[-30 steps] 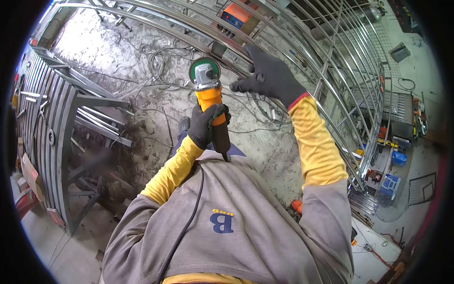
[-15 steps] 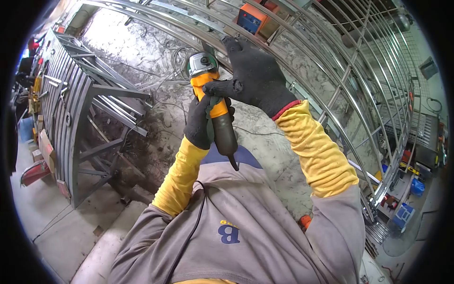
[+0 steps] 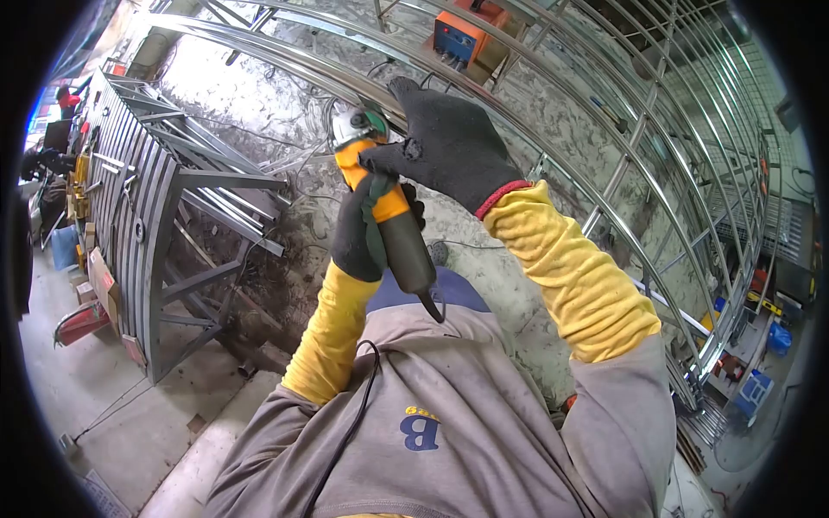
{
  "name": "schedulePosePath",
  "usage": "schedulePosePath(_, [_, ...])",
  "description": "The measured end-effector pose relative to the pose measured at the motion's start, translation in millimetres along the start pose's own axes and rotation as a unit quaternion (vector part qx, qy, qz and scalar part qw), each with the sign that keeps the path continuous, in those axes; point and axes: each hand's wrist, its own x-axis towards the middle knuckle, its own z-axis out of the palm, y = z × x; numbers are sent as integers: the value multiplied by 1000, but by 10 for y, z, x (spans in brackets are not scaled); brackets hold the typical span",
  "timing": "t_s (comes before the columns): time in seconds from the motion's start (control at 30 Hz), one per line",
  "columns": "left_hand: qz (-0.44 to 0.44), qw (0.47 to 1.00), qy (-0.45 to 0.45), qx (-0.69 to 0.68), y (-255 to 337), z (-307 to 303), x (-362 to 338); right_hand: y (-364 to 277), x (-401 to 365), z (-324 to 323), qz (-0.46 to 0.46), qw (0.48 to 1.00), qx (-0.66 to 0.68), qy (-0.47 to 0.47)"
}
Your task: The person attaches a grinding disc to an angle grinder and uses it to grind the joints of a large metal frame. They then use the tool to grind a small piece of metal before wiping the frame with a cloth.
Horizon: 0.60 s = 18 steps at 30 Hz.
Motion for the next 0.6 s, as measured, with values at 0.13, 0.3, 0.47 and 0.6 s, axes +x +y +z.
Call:
schedulePosePath(0.13, [3,1000,-9,28,11,-45,-11,61,-18,96,-26,999,2,34])
schedulePosePath(0.3, [17,998,-42,-37,-118,-156,97,52,-3,99,-25,998,-23,58])
schedulePosePath(0.47, [-11,992,-90,-82,-393,-297,7,-129,-11,-86,21,995,-85,-56])
schedulePosePath(0.6, [9,990,-109,-89,-549,-378,147,4,-31,58,-55,989,-138,-1])
